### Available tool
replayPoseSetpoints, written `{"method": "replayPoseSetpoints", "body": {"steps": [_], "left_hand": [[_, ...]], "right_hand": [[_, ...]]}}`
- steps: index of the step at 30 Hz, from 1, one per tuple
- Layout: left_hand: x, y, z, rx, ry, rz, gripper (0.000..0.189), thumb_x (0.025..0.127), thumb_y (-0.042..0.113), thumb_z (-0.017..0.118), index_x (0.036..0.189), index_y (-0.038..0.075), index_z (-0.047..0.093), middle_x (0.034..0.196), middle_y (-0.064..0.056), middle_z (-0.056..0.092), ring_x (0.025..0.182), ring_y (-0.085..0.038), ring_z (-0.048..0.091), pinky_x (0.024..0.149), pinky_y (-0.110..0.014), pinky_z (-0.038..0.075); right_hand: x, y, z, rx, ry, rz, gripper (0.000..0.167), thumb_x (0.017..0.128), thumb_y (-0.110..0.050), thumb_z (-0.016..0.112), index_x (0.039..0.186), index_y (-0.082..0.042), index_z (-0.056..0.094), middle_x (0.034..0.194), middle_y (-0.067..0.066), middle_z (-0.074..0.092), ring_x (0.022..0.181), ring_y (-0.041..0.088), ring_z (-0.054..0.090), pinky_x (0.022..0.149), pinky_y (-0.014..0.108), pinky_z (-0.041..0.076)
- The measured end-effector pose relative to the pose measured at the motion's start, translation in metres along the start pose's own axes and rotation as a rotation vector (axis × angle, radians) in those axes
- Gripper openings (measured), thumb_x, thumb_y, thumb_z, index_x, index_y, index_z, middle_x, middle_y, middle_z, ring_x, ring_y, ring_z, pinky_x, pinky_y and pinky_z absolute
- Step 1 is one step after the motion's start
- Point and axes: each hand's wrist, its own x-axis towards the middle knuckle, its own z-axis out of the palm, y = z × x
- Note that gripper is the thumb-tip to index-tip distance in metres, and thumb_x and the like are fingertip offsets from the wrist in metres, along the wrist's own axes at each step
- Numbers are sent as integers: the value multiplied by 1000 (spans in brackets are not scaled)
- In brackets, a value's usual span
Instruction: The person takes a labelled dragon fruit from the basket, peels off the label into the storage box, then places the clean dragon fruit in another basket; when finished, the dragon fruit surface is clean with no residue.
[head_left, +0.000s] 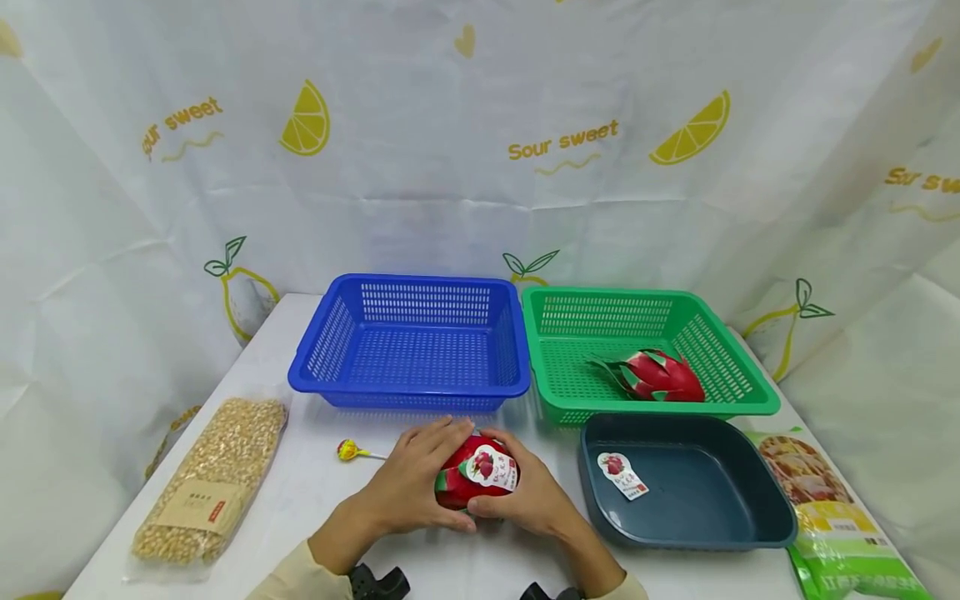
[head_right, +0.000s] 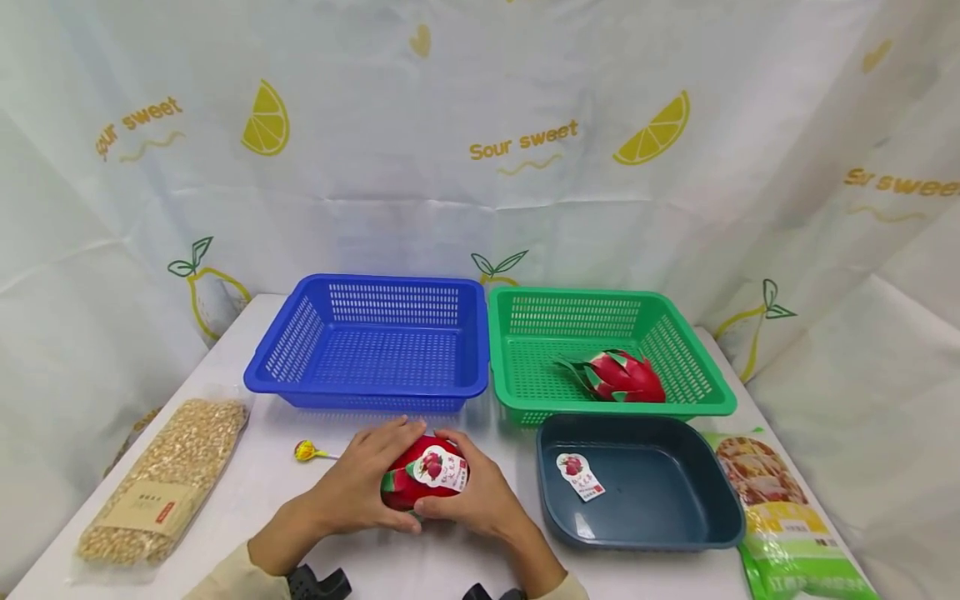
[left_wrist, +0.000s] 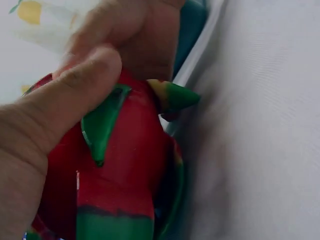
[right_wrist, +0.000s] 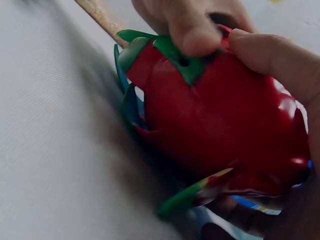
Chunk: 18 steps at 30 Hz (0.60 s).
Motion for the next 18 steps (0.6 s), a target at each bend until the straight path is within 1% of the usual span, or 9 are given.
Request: {"method": "replayPoseSetpoints", "body": {"steps": [2, 5, 7, 9, 12, 14, 16, 18], "left_hand": [[1, 0, 4, 44, 19, 23, 106, 62, 68, 78, 143, 8, 45, 140, -6, 49, 131, -26, 41, 98, -51, 38], [2, 1, 8, 62, 64, 39, 98, 61, 59, 83, 137, 6, 50, 132, -6, 55, 123, -24, 50, 93, -48, 43], [1, 2, 10, 34, 76, 37, 94, 61, 55, 85, 134, 6, 51, 129, -6, 57, 118, -22, 54, 89, -45, 47], [1, 2, 11, -8, 67, 24, 92, 62, 53, 85, 134, 8, 51, 127, -4, 58, 114, -20, 57, 85, -44, 49], [2, 3, 11, -79, 32, -12, 92, 63, 52, 86, 136, 10, 50, 128, -3, 57, 111, -19, 58, 81, -44, 51], [3, 3, 9, -107, 10, -33, 92, 63, 52, 87, 137, 11, 49, 129, -3, 57, 110, -19, 58, 81, -44, 51], [3, 2, 7, -114, -4, -48, 93, 63, 52, 87, 137, 11, 49, 130, -3, 56, 112, -19, 57, 83, -45, 50], [4, 1, 5, -102, -10, -52, 93, 63, 52, 86, 137, 11, 48, 130, -3, 57, 114, -18, 56, 85, -44, 48]], "right_hand": [[-1, -3, -1, -20, -3, 12, 85, 68, -33, 87, 141, -23, 44, 120, 1, 57, 100, 20, 58, 81, 35, 51], [-4, -11, -2, -108, -3, 24, 90, 67, -40, 86, 143, -21, 42, 126, 0, 54, 105, 19, 55, 84, 37, 49], [-7, -20, -4, -181, 4, 39, 94, 66, -45, 86, 145, -21, 42, 128, 2, 51, 108, 20, 53, 84, 39, 48], [-12, -34, -6, -258, 24, 57, 93, 66, -47, 84, 145, -22, 42, 131, 5, 50, 109, 23, 51, 83, 42, 48], [-16, -57, -14, -331, 61, 68, 83, 71, -42, 83, 143, -22, 46, 130, 7, 51, 109, 29, 52, 78, 44, 50], [-14, -71, -24, -373, 62, 50, 71, 75, -37, 81, 138, -19, 53, 128, 6, 55, 107, 30, 54, 75, 43, 50], [-8, -83, -36, -386, 12, 10, 58, 79, -30, 79, 131, -15, 60, 122, 3, 60, 103, 29, 55, 72, 41, 51], [3, -91, -48, -387, -76, -23, 45, 82, -27, 77, 124, -13, 65, 115, 0, 63, 99, 27, 56, 69, 38, 52]]}}
